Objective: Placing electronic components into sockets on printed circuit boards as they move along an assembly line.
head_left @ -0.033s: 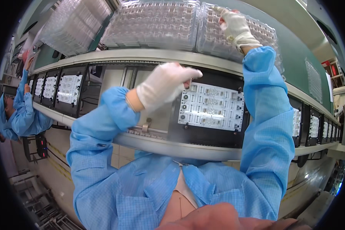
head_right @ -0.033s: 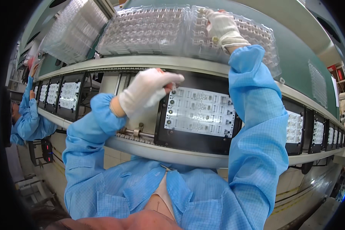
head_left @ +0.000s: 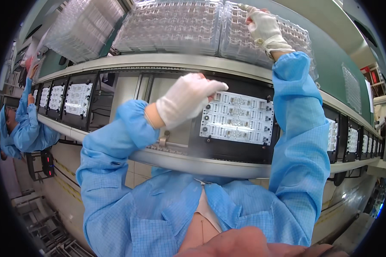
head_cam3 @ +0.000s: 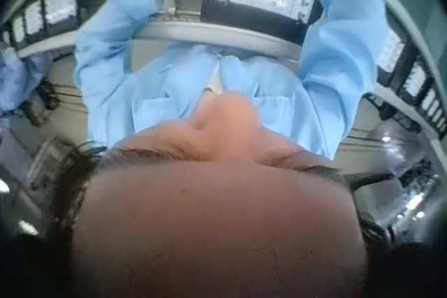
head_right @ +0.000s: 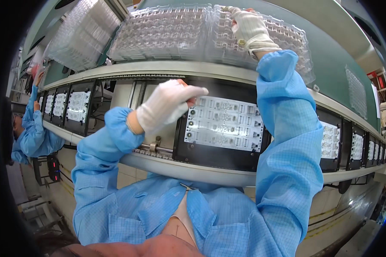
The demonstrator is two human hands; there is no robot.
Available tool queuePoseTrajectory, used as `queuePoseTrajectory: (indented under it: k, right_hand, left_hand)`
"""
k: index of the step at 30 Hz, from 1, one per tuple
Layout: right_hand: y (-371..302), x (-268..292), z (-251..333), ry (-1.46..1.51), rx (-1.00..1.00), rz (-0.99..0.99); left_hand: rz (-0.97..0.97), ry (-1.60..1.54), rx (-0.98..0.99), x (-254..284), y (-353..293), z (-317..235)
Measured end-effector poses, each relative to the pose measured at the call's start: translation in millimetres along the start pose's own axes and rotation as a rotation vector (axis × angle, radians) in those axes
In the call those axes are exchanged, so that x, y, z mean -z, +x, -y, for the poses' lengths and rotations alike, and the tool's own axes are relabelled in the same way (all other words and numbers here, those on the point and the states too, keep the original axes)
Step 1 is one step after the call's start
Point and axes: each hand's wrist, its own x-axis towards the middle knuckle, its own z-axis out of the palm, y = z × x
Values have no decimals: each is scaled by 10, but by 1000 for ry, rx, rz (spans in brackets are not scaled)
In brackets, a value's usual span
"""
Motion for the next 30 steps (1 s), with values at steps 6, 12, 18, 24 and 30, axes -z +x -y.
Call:
queuePoseTrajectory:
  k: [6, 12, 18, 24, 30]
  right_hand:
    - [-565, 95, 241, 74, 240, -218]
    - [-1291, 298, 409, 217, 238, -194]
    - [-1653, 365, 355, 320, 142, -192]
    - [-1868, 337, 360, 422, 33, -185]
    - [-1999, 393, 514, 402, 9, -78]
  left_hand:
    - [26, 105, -12, -209, -91, -57]
    - [133, 200, -44, -203, -153, -39]
    - [215, 229, -20, -147, -33, -34]
    - [183, -55, 80, -41, -60, 66]
    - [301, -9, 41, 66, 0, 67]
